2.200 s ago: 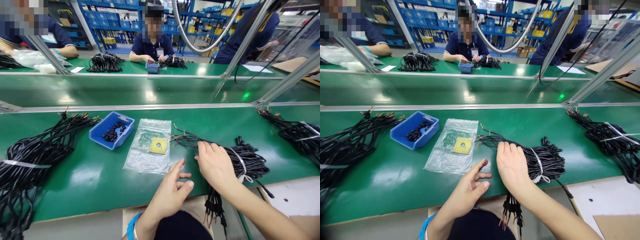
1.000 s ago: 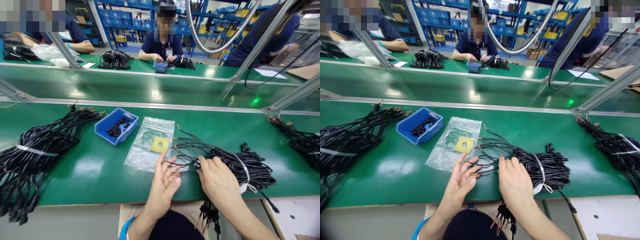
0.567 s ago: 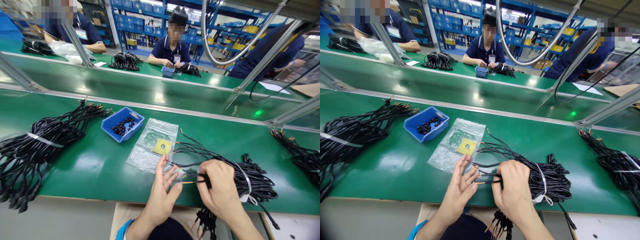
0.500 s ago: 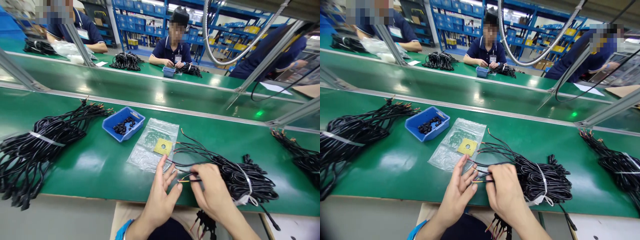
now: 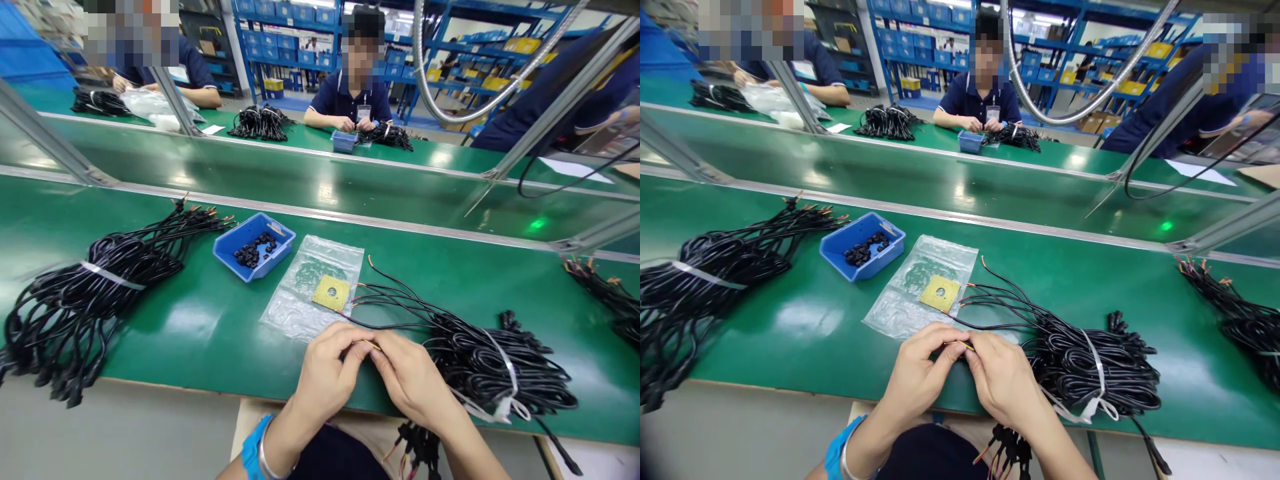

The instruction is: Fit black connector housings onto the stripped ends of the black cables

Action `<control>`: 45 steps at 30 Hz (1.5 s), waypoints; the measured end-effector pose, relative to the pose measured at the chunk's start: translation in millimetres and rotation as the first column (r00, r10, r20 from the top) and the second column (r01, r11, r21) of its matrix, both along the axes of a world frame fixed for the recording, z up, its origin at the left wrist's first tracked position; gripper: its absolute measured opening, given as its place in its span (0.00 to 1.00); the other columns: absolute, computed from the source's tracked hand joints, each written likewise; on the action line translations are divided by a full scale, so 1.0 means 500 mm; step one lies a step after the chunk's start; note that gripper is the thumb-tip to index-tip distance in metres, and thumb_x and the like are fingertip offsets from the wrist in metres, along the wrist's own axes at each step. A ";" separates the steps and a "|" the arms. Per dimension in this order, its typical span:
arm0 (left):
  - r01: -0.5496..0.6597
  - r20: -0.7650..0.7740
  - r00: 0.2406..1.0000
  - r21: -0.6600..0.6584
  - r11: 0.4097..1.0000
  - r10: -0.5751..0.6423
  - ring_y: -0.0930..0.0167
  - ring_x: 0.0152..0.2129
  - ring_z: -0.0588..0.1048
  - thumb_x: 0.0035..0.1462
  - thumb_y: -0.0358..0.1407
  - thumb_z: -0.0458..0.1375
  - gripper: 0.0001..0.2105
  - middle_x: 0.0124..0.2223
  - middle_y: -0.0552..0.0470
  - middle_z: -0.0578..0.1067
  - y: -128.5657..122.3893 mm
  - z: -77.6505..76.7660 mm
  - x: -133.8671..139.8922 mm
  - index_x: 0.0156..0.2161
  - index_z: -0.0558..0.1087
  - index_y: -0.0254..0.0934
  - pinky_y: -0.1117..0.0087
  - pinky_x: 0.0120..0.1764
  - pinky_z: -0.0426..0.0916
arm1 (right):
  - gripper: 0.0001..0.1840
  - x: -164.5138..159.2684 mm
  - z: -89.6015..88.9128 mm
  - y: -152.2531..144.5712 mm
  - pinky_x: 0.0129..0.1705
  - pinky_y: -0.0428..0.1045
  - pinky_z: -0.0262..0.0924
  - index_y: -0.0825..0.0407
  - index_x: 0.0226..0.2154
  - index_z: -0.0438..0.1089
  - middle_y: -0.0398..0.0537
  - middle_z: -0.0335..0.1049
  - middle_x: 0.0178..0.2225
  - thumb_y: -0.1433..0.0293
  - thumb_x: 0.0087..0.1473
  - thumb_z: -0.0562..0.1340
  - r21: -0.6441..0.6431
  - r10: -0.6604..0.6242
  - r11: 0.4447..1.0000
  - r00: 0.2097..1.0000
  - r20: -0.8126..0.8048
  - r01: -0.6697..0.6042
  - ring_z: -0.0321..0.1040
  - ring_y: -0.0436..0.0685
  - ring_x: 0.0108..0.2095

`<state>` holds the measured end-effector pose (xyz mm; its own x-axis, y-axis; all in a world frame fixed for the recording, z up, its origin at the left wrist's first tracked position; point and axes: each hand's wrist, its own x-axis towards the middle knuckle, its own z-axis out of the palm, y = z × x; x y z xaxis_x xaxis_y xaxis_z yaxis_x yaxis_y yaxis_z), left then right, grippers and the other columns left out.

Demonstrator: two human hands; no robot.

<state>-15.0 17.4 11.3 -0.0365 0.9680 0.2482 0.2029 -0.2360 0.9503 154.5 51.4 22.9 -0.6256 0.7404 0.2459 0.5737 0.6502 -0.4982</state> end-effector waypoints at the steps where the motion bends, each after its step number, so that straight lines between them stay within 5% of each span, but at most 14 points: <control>1: -0.002 0.006 1.000 -0.030 1.000 0.002 0.69 0.33 0.77 0.61 0.31 0.57 0.07 0.36 0.48 0.78 0.006 0.001 0.001 0.39 0.79 0.37 0.70 0.37 0.73 | 0.13 0.002 -0.003 -0.002 0.37 0.48 0.66 0.53 0.46 0.66 0.52 0.74 0.36 0.69 0.67 0.49 0.018 -0.007 1.000 1.000 -0.007 0.007 0.72 0.56 0.35; 7: 0.061 0.248 0.968 -0.352 0.934 0.030 0.72 0.23 0.73 0.59 0.35 0.56 0.07 0.28 0.53 0.72 0.026 0.002 0.003 0.37 0.74 0.35 0.75 0.24 0.69 | 0.08 0.012 -0.015 -0.013 0.30 0.46 0.62 0.51 0.37 0.65 0.45 0.70 0.28 0.71 0.65 0.52 0.101 -0.117 0.986 0.983 -0.145 0.132 0.68 0.52 0.26; 10: 0.070 0.220 0.975 -0.395 0.916 0.020 0.75 0.16 0.67 0.60 0.37 0.55 0.07 0.22 0.58 0.67 0.031 0.003 0.010 0.37 0.72 0.35 0.77 0.19 0.62 | 0.08 0.014 -0.008 -0.013 0.28 0.44 0.58 0.51 0.35 0.64 0.42 0.67 0.25 0.72 0.65 0.52 0.053 -0.091 0.993 0.977 -0.194 0.103 0.65 0.49 0.23; 18: -0.254 0.047 0.964 -0.124 0.959 0.262 0.76 0.19 0.64 0.65 0.38 0.52 0.09 0.29 0.55 0.69 0.027 0.006 -0.001 0.38 0.71 0.37 0.75 0.23 0.59 | 0.10 0.011 -0.007 -0.010 0.24 0.43 0.55 0.51 0.32 0.64 0.38 0.62 0.21 0.70 0.65 0.52 0.039 -0.123 0.990 0.968 -0.218 0.135 0.62 0.48 0.20; 24: -0.027 -0.190 0.980 0.201 0.979 0.065 0.68 0.34 0.74 0.57 0.30 0.61 0.05 0.38 0.48 0.78 0.017 0.026 -0.001 0.39 0.78 0.38 0.66 0.39 0.68 | 0.08 0.013 -0.021 -0.007 0.31 0.44 0.65 0.51 0.37 0.68 0.45 0.72 0.29 0.72 0.64 0.54 0.128 -0.059 0.987 0.965 -0.254 0.094 0.71 0.50 0.27; 27: -0.050 -0.201 0.975 0.212 0.976 0.093 0.67 0.32 0.74 0.58 0.28 0.59 0.06 0.32 0.48 0.80 0.019 0.024 0.006 0.36 0.79 0.36 0.66 0.39 0.68 | 0.08 0.014 -0.030 -0.004 0.39 0.45 0.68 0.52 0.43 0.69 0.49 0.74 0.35 0.74 0.63 0.56 0.237 -0.024 0.967 0.958 -0.286 0.095 0.74 0.52 0.35; 33: 0.002 -0.284 0.958 0.156 0.988 0.043 0.68 0.31 0.76 0.58 0.26 0.57 0.08 0.32 0.48 0.79 0.003 0.007 -0.017 0.37 0.79 0.35 0.70 0.36 0.72 | 0.11 0.016 -0.041 0.000 0.34 0.48 0.71 0.53 0.46 0.68 0.51 0.75 0.36 0.67 0.60 0.59 0.298 0.055 0.955 0.983 -0.178 0.001 0.74 0.55 0.33; 36: -0.039 -0.459 0.881 0.165 0.986 0.112 0.71 0.29 0.77 0.57 0.25 0.56 0.09 0.31 0.51 0.80 0.009 0.029 -0.089 0.36 0.79 0.36 0.74 0.35 0.72 | 0.08 0.015 -0.041 0.002 0.32 0.47 0.70 0.52 0.43 0.68 0.48 0.74 0.31 0.68 0.61 0.58 0.335 0.075 0.942 0.981 -0.180 -0.010 0.73 0.54 0.30; 40: -0.282 -0.667 0.668 0.183 0.942 0.330 0.67 0.36 0.78 0.60 0.28 0.53 0.12 0.37 0.45 0.80 0.071 0.105 -0.248 0.39 0.79 0.34 0.68 0.43 0.72 | 0.05 0.012 -0.036 0.002 0.30 0.45 0.68 0.51 0.38 0.67 0.47 0.72 0.29 0.67 0.61 0.58 0.315 0.066 0.949 0.967 -0.247 0.016 0.72 0.52 0.28; 42: -0.392 -0.801 0.499 0.132 0.910 0.331 0.63 0.41 0.77 0.60 0.28 0.53 0.12 0.42 0.43 0.80 0.118 0.139 -0.319 0.41 0.80 0.35 0.64 0.48 0.69 | 0.05 0.012 -0.035 0.002 0.29 0.45 0.67 0.50 0.36 0.67 0.45 0.71 0.28 0.67 0.62 0.58 0.292 0.061 0.956 0.967 -0.247 0.014 0.71 0.52 0.27; 45: -0.449 -0.907 0.366 0.023 0.893 0.208 0.56 0.40 0.77 0.47 0.28 0.64 0.03 0.32 0.42 0.81 0.180 0.162 -0.378 0.26 0.80 0.37 0.60 0.45 0.71 | 0.04 0.013 -0.037 0.003 0.28 0.44 0.66 0.50 0.35 0.67 0.44 0.70 0.27 0.69 0.61 0.57 0.281 0.067 0.960 0.963 -0.261 0.009 0.71 0.51 0.26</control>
